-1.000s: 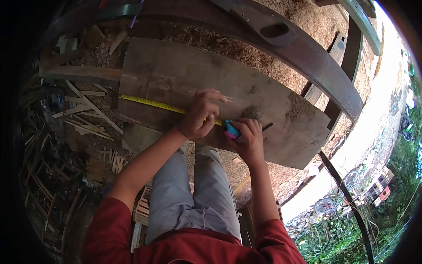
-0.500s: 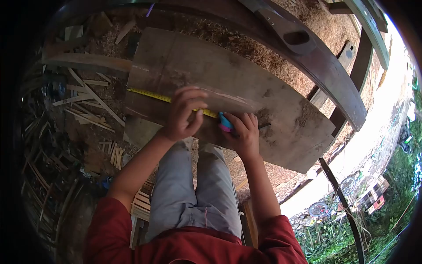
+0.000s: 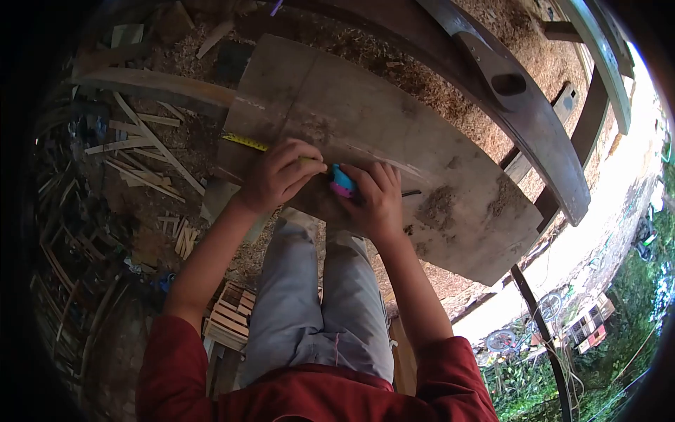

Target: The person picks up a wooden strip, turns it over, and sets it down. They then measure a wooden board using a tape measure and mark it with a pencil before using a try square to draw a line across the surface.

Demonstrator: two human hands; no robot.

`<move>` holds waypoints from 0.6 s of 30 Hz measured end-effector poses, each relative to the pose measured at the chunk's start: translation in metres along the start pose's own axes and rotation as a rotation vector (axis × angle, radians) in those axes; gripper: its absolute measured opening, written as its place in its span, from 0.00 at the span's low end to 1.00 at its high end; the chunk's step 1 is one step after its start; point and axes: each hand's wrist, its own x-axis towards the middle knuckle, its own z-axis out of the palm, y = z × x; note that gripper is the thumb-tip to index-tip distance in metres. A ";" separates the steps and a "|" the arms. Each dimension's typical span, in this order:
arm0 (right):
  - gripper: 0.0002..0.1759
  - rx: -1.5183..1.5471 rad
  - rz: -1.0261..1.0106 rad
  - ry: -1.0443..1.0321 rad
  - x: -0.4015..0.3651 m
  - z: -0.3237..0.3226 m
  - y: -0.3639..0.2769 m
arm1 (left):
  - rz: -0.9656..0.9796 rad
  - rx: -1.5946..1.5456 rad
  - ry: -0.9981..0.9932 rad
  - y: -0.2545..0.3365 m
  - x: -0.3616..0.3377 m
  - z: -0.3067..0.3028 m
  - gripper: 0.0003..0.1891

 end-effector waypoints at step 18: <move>0.16 0.207 0.098 0.066 0.105 0.014 -0.027 | -0.006 -0.078 -0.032 -0.034 0.006 -0.034 0.17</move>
